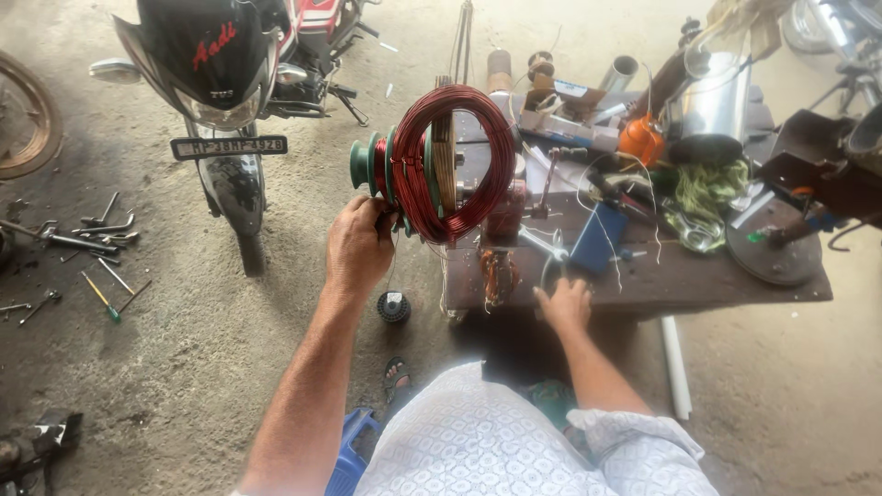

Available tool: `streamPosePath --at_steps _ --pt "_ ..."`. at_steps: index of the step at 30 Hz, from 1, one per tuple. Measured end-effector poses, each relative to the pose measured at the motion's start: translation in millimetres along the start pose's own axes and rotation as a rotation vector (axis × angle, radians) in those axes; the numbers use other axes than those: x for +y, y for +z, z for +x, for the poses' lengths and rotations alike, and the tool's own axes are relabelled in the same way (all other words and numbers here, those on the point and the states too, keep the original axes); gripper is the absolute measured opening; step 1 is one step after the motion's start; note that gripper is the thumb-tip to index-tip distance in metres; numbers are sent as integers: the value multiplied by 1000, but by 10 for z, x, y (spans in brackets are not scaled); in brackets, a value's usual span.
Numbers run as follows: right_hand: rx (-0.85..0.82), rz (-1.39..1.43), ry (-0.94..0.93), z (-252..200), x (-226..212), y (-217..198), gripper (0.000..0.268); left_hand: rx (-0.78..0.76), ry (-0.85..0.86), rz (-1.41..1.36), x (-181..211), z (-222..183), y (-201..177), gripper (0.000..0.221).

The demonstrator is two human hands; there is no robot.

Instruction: The person winds copper wire onto a green plastic spool by hand, then uses pliers to cut the wire and trim the ends. The person continues winding and cutting the wire repeatedly.

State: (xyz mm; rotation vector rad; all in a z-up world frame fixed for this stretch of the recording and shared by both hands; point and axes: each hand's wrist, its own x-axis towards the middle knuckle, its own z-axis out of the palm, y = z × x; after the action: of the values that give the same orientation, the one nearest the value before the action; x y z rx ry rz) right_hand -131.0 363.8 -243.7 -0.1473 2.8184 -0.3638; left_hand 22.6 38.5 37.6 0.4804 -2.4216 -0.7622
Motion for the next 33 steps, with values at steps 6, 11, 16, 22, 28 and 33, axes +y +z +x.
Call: streamPosePath --at_steps 6,11,16,22,28,33 --pt "-88 51 65 188 -32 -22 64 -13 -91 -18 0 -16 26 11" --pt "-125 127 95 325 113 89 52 -68 -352 -297 -73 -88 32 15" --pt "-381 844 354 42 308 71 49 -111 -568 -803 -348 -228 126 18" --pt "-510 947 279 -638 292 -256 36 -311 -484 -1123 -743 -239 81 24" --pt "-515 837 124 -1365 309 -786 23 -361 -472 -1056 -787 -197 32 26" --pt "-631 1254 -366 -1959 -46 -1118 28 -384 -426 -1097 -811 -185 8 25"
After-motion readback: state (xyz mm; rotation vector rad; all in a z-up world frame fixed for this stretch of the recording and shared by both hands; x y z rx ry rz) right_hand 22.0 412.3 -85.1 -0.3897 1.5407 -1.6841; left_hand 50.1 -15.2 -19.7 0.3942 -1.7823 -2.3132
